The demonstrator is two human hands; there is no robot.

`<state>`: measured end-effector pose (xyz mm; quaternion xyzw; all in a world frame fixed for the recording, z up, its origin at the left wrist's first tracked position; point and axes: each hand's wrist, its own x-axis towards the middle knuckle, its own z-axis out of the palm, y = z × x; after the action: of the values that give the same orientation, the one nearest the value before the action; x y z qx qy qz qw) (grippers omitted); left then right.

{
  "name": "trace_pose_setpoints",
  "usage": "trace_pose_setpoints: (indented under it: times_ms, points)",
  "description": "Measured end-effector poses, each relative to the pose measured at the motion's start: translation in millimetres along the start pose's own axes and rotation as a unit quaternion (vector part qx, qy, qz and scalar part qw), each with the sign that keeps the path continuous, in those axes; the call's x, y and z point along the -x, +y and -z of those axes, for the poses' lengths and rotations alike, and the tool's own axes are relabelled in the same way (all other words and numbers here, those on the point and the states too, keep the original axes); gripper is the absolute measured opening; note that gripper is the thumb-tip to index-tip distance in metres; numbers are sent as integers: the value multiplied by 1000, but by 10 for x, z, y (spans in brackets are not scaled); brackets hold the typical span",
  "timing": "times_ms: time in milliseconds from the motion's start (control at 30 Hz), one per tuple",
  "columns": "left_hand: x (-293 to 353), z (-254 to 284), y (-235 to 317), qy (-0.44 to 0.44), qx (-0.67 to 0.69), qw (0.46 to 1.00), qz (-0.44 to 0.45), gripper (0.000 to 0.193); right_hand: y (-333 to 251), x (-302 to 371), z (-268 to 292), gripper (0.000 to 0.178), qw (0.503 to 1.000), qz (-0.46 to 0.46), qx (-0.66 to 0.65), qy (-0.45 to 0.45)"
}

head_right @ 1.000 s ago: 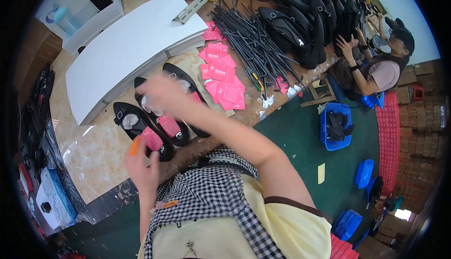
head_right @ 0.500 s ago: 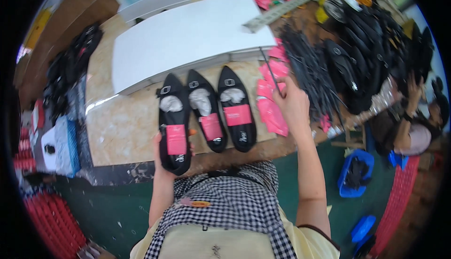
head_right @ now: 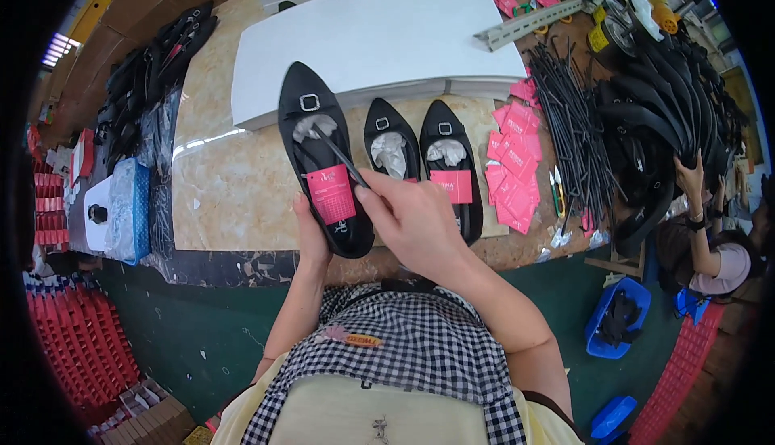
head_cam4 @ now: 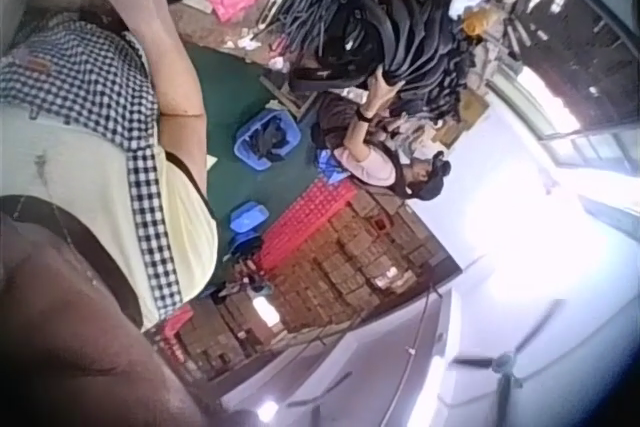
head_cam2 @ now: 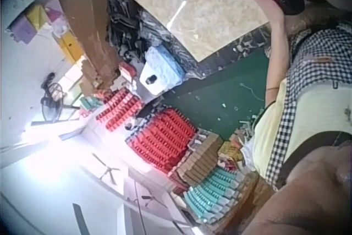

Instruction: Inspecting black flat shoes, applying pink labels, and wrapping them in tissue paper.

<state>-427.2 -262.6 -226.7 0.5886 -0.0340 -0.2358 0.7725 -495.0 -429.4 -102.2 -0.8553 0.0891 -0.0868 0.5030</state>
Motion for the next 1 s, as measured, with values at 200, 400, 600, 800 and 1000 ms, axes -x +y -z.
trace_pose_setpoints:
  times_ms: [200, 400, 600, 800, 1000]
  points:
    - [139, -344, -94, 122, 41, 992, 20, 93, 27, -125, -366, 25, 967, 155, 128, 158]
    - [161, -308, 14, 94, 57, 991, 79, 89, 313, -27, -351, 33, 997, 41, 40, -43]
    - [73, 989, 257, 169, -192, 965, 60, 48, 1702, 348, 1192, 19, 911, -112, 315, 243]
    - [-88, -303, 435, 24, -479, 877, 18, 46, 2588, 351, 1569, 17, 773, -155, 589, 180]
    - [-186, -55, -352, -53, -256, 965, -15, 52, 1840, 353, 1731, 16, 849, -172, 471, 167]
